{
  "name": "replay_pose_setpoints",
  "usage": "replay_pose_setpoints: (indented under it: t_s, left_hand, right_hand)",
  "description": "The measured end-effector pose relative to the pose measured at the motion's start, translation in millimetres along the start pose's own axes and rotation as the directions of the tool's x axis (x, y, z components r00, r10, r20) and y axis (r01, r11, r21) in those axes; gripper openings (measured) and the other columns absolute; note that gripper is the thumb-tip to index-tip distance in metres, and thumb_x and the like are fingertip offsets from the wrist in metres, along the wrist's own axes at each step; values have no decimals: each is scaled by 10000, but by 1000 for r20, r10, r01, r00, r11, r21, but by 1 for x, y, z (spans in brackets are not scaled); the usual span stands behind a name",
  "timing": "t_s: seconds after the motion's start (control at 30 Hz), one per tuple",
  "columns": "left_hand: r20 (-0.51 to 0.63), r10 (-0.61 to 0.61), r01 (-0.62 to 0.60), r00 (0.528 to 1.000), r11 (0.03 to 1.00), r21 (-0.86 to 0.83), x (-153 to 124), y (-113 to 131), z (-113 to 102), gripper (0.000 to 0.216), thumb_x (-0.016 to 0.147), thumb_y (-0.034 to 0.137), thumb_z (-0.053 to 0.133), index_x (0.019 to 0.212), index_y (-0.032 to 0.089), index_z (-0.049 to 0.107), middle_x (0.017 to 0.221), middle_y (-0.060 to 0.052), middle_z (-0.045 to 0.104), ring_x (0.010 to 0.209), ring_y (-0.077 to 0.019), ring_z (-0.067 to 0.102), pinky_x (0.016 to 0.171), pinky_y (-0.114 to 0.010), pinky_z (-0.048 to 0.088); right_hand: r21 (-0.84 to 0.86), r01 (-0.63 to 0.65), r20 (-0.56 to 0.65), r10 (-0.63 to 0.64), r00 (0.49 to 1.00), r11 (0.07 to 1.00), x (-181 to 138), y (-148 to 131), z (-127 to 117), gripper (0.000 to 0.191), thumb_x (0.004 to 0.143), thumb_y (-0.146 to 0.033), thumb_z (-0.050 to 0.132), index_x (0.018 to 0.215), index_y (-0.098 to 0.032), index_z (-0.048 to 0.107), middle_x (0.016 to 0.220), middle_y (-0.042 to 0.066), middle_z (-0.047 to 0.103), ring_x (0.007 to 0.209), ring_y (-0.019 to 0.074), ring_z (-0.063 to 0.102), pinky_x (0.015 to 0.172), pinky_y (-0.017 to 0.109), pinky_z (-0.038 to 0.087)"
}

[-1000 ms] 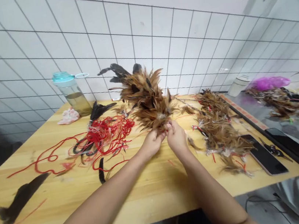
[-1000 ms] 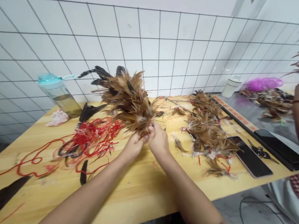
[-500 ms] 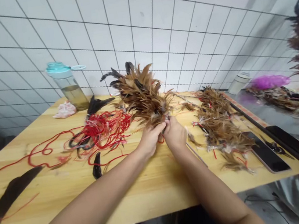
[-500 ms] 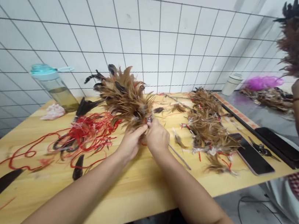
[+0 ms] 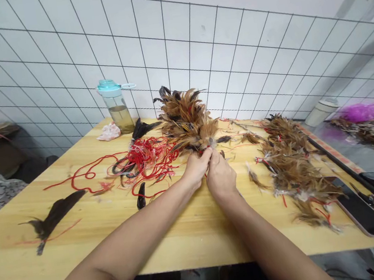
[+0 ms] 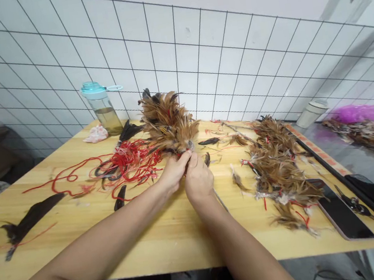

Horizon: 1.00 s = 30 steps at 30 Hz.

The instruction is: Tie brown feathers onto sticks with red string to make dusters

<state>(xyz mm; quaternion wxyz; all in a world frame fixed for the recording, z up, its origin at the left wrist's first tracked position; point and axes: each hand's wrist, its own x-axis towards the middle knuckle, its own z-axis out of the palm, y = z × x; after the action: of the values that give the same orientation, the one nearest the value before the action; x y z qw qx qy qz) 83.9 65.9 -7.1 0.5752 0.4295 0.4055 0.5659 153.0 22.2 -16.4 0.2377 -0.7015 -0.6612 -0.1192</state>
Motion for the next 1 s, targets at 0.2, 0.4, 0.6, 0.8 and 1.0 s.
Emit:
replay_pose_setpoints:
  t_s: [0.2, 0.4, 0.6, 0.8, 1.0]
  left_hand:
    - [79, -64, 75, 995, 986, -146, 23, -2, -17, 261, 686, 370, 698, 731, 146, 573, 569, 42, 548, 485, -67, 467, 490, -191, 371]
    - [273, -86, 151, 958, 963, -225, 19, 0, -18, 359, 645, 401, 768, 771, 140, 555, 638, 23, 576, 523, -78, 536, 506, -203, 459]
    - [449, -157, 214, 880, 974, -80, 7, 5, -16, 391, 700, 489, 718, 728, 143, 538, 460, 58, 464, 383, -83, 450, 407, -239, 448]
    - [443, -152, 201, 883, 977, -64, 6, 4, -14, 399, 712, 502, 706, 697, 137, 546, 441, 40, 483, 395, -103, 502, 443, -248, 470]
    - [397, -53, 98, 916, 991, -95, 8, 2, -12, 332, 693, 443, 748, 792, 138, 660, 700, -52, 684, 638, -149, 638, 649, -275, 522]
  right_hand:
    - [561, -86, 319, -119, 940, 823, 10, 16, -19, 302, 812, -275, 559, 1076, -151, 633, 880, 84, 646, 792, 206, 569, 682, 305, 422]
    - [787, -603, 617, -192, 763, 131, 26, 46, -7, 431, 669, -572, 696, 754, -153, 646, 634, -7, 587, 553, 91, 469, 492, 199, 317]
    - [746, -663, 632, -246, 735, -63, 25, 41, -8, 468, 668, -593, 709, 757, -138, 646, 656, 34, 649, 517, 82, 527, 414, 173, 269]
    - [812, -582, 577, -97, 811, -41, 24, 33, -13, 485, 608, -603, 736, 690, -155, 571, 594, 8, 614, 440, 70, 482, 375, 185, 222]
    - [872, -486, 487, 2, 873, -51, 23, 31, -15, 404, 632, -515, 727, 663, -182, 500, 497, -66, 470, 422, 49, 368, 408, 192, 260]
